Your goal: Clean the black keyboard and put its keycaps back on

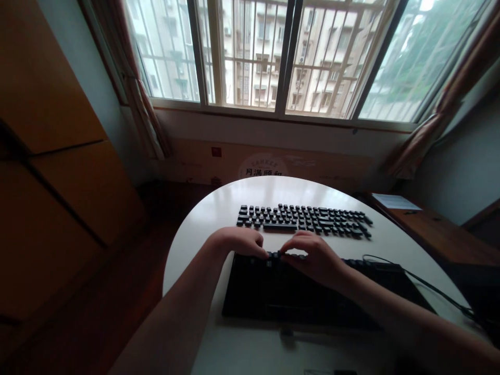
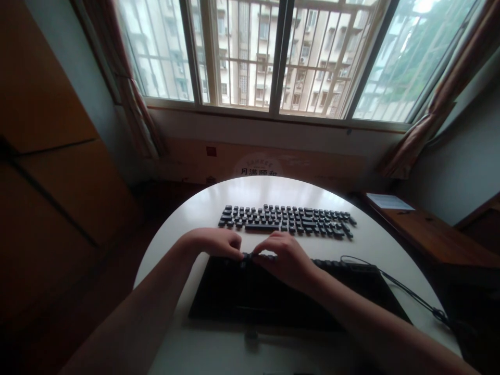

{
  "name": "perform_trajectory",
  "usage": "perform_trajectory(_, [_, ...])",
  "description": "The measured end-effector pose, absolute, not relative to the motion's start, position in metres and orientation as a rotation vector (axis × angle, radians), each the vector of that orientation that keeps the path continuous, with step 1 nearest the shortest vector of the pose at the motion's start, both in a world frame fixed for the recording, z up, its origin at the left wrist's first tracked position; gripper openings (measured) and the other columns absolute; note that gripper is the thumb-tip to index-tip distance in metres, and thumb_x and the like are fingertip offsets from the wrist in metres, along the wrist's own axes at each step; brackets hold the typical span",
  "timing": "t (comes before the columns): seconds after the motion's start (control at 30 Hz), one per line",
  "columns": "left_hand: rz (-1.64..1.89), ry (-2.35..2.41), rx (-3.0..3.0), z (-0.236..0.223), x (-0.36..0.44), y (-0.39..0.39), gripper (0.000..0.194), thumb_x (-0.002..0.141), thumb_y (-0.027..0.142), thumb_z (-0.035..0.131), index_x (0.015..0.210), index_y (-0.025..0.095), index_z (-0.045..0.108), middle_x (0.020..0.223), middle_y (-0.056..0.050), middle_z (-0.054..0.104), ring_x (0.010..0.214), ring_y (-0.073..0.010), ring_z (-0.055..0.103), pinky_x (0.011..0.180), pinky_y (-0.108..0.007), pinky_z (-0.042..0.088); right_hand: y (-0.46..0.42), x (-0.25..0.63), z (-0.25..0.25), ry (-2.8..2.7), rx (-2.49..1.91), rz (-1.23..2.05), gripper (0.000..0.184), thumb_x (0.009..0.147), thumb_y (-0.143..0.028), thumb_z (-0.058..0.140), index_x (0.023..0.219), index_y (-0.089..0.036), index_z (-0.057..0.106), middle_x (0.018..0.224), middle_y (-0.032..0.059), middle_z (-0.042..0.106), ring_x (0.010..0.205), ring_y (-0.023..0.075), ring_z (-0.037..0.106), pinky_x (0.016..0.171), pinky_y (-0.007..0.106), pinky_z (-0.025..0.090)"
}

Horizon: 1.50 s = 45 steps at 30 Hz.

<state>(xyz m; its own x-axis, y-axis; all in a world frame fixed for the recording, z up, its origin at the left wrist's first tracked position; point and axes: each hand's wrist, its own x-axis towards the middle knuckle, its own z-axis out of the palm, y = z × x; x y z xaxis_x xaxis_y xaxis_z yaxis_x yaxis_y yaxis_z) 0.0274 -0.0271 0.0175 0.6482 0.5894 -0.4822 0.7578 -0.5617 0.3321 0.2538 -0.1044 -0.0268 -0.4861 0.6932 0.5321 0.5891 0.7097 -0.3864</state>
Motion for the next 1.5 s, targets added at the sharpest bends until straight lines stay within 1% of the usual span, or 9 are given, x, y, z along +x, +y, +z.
perform_trajectory(0.17, [-0.435,1.083,2.351,0.017,0.028,-0.025,0.058,0.085,0.068,0.048,0.096,0.016,0.070,0.097,-0.008,0.071,0.085,-0.0222,0.062,0.073,-0.030,0.046,-0.114,0.250,-0.042,-2.298,-0.879,0.167,0.005,0.089,-0.026,0.071,0.092,-0.025,0.075,0.086,0.0016,0.077,0.081,0.0202,0.067,0.080,0.038,0.049])
perform_trajectory(0.27, [-0.384,1.102,2.281,0.016,0.029,-0.024,0.059,0.092,0.066,0.036,0.095,0.016,0.069,0.101,-0.008,0.071,0.090,-0.0218,0.062,0.081,-0.031,0.045,-0.112,0.248,-0.048,-2.286,-0.874,0.205,0.006,0.089,-0.025,0.071,0.094,-0.025,0.075,0.086,0.0008,0.077,0.080,0.0202,0.066,0.079,0.038,0.048])
perform_trajectory(0.33, [-0.349,1.124,2.223,0.015,0.030,-0.023,0.060,0.095,0.063,0.032,0.095,0.016,0.069,0.103,-0.008,0.071,0.092,-0.0215,0.062,0.085,-0.031,0.045,-0.113,0.248,-0.051,-2.276,-0.885,0.211,0.006,0.088,-0.025,0.072,0.093,-0.025,0.074,0.086,0.0006,0.077,0.081,0.0205,0.066,0.080,0.038,0.048])
perform_trajectory(0.7, [-0.287,1.156,2.137,0.010,0.029,-0.020,0.066,0.092,0.069,0.033,0.093,0.013,0.069,0.099,-0.008,0.070,0.088,-0.0210,0.060,0.087,-0.031,0.046,-0.118,0.244,-0.050,-2.277,-0.864,0.103,0.006,0.089,-0.021,0.071,0.090,-0.025,0.074,0.092,-0.0017,0.079,0.080,0.0189,0.064,0.079,0.037,0.040])
perform_trajectory(0.87, [-0.266,1.151,2.140,0.007,0.028,-0.019,0.062,0.093,0.066,0.034,0.091,0.015,0.069,0.096,-0.007,0.070,0.085,-0.0204,0.058,0.087,-0.032,0.046,-0.118,0.244,-0.051,-2.242,-0.847,0.097,0.007,0.087,-0.018,0.072,0.089,-0.024,0.074,0.092,-0.0015,0.079,0.080,0.0187,0.063,0.079,0.036,0.038])
perform_trajectory(1.1, [-0.251,1.149,2.131,0.006,0.028,-0.018,0.062,0.093,0.067,0.036,0.089,0.015,0.069,0.093,-0.006,0.069,0.084,-0.0200,0.058,0.086,-0.032,0.045,-0.121,0.244,-0.048,-2.305,-0.888,0.126,0.008,0.088,-0.017,0.071,0.091,-0.024,0.074,0.091,-0.0013,0.078,0.080,0.0196,0.061,0.080,0.037,0.039])
perform_trajectory(1.27, [-0.265,1.139,2.138,0.008,0.029,-0.021,0.059,0.094,0.064,0.035,0.089,0.015,0.068,0.092,-0.006,0.068,0.083,-0.0194,0.057,0.086,-0.032,0.044,-0.121,0.243,-0.044,-2.303,-0.942,0.109,0.010,0.089,-0.021,0.069,0.083,-0.024,0.076,0.091,0.0031,0.074,0.087,0.0219,0.059,0.083,0.039,0.043])
perform_trajectory(1.37, [-0.260,1.133,2.150,0.009,0.029,-0.021,0.059,0.093,0.065,0.036,0.088,0.015,0.067,0.093,-0.006,0.068,0.085,-0.0201,0.057,0.085,-0.032,0.044,-0.121,0.242,-0.044,-2.291,-0.994,0.116,0.007,0.085,-0.023,0.072,0.079,-0.024,0.076,0.102,0.0059,0.072,0.097,0.0256,0.061,0.088,0.043,0.045])
perform_trajectory(1.5, [-0.301,1.108,2.208,0.011,0.028,-0.020,0.061,0.091,0.069,0.036,0.091,0.016,0.066,0.096,-0.006,0.068,0.087,-0.0211,0.058,0.081,-0.032,0.044,-0.122,0.243,-0.045,-2.277,-1.012,0.117,0.007,0.088,-0.026,0.069,0.084,-0.025,0.075,0.130,0.0083,0.064,0.120,0.0325,0.056,0.099,0.053,0.042])
